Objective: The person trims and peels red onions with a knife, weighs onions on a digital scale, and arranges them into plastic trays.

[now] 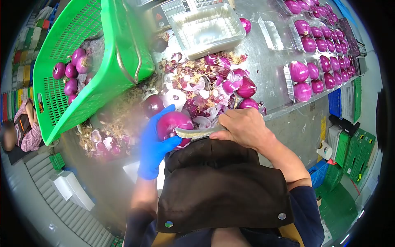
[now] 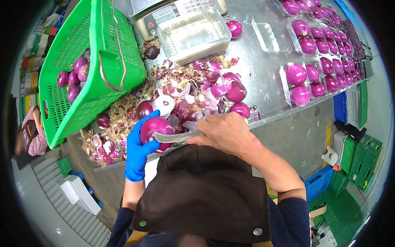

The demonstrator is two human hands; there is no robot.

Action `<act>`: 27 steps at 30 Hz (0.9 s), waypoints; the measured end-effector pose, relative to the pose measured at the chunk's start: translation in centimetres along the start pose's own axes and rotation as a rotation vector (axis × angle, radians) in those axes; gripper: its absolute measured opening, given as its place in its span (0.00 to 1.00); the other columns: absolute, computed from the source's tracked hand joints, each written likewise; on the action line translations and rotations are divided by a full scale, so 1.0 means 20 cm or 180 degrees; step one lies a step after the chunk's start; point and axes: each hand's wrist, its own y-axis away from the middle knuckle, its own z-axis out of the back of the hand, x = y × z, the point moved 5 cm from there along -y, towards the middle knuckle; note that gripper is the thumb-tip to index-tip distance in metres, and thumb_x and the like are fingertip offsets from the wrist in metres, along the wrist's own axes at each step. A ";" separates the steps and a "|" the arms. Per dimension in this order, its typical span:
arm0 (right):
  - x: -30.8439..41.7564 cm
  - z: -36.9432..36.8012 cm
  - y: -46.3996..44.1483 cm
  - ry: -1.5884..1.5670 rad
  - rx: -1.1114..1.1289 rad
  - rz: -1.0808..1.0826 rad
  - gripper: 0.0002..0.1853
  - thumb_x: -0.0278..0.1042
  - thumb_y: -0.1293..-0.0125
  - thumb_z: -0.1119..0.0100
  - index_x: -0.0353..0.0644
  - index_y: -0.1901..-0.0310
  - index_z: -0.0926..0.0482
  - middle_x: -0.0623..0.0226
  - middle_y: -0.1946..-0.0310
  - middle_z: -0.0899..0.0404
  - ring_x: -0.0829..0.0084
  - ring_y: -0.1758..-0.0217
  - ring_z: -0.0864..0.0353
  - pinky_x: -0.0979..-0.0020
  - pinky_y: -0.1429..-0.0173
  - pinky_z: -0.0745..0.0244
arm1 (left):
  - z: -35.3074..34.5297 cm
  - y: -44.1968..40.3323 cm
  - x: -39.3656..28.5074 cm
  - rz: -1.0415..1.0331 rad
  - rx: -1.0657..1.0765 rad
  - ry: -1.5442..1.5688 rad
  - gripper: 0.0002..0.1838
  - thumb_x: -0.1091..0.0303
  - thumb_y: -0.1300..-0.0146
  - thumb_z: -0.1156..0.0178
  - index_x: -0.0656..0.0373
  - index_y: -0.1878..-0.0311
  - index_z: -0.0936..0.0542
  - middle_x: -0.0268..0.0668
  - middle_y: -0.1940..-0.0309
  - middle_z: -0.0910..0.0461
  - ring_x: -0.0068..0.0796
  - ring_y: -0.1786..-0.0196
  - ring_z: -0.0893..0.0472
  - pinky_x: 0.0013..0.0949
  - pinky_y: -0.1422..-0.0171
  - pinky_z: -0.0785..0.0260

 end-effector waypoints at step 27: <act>-0.05 -0.28 0.13 -0.2458 0.0121 -0.1561 0.29 0.57 0.27 0.48 0.39 0.78 0.29 0.60 0.84 0.30 0.61 0.81 0.26 0.62 0.75 0.35 | -0.04 0.06 0.04 -0.0112 -0.0056 0.0048 0.52 0.75 0.63 0.25 0.65 0.28 0.35 0.43 0.32 0.30 0.35 0.31 0.29 0.39 0.26 0.35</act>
